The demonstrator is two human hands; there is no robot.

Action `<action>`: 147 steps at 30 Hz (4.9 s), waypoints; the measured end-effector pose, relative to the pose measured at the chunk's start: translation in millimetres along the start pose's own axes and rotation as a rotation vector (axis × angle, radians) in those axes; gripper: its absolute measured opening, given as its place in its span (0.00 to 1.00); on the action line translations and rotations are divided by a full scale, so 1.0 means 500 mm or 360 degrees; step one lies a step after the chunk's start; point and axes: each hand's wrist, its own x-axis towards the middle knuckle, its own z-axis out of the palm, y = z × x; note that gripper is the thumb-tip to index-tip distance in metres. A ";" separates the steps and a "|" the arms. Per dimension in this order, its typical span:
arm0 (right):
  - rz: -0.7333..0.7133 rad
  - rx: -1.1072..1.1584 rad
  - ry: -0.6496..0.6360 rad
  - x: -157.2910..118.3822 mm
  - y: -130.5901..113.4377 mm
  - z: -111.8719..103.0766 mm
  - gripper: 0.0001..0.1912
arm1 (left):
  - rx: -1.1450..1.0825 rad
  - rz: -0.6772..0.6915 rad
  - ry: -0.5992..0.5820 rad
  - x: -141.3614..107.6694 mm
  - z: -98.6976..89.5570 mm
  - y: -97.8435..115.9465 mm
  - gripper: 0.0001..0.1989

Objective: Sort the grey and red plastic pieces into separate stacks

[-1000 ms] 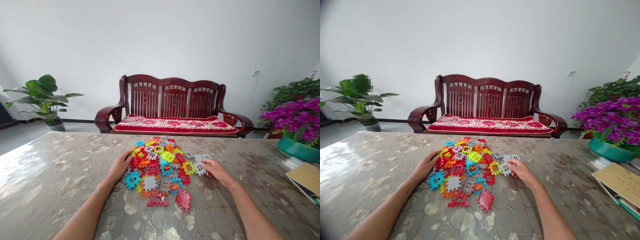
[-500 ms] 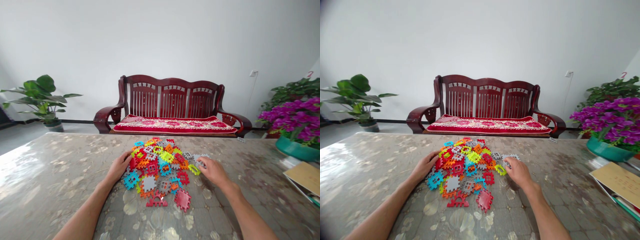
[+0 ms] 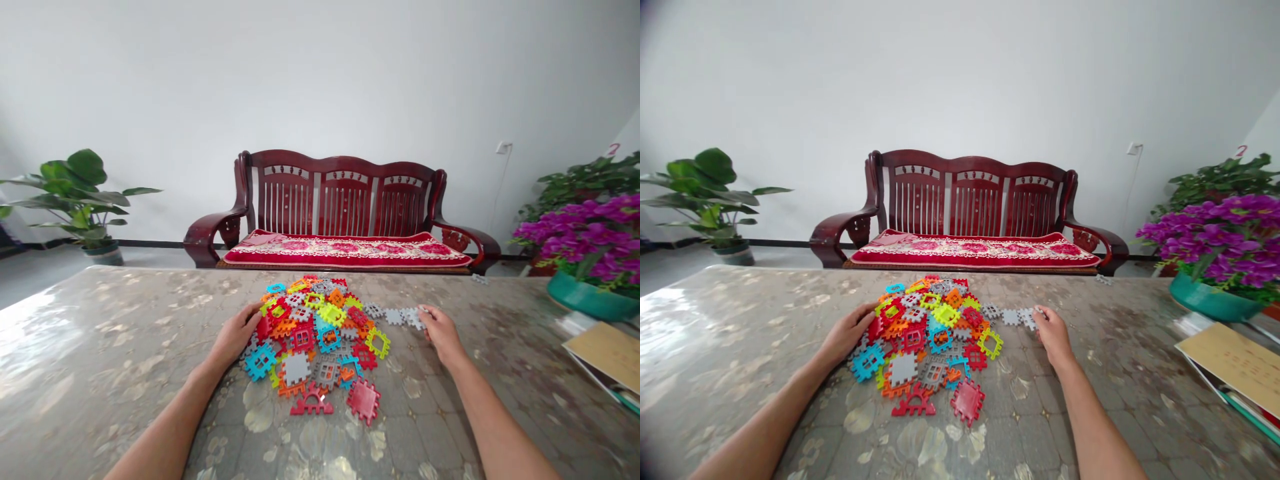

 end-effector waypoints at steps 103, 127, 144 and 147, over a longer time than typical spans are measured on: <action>-0.1277 -0.1416 -0.0313 -0.017 -0.032 0.104 0.16 | 0.0444 -0.0217 0.0063 0.002 -0.039 -0.007 0.21; -0.1362 -0.0675 -0.0717 -0.192 -0.187 0.282 0.10 | -0.0007 0.0115 -0.0090 0.004 -0.020 -0.011 0.22; -0.1808 -0.1000 -0.1644 -0.289 -0.219 0.265 0.20 | 0.0055 0.0102 -0.0108 0.003 -0.018 -0.007 0.21; -0.1908 -0.1134 -0.1590 -0.296 -0.225 0.273 0.13 | 0.0066 0.0084 -0.0107 0.003 -0.020 -0.005 0.21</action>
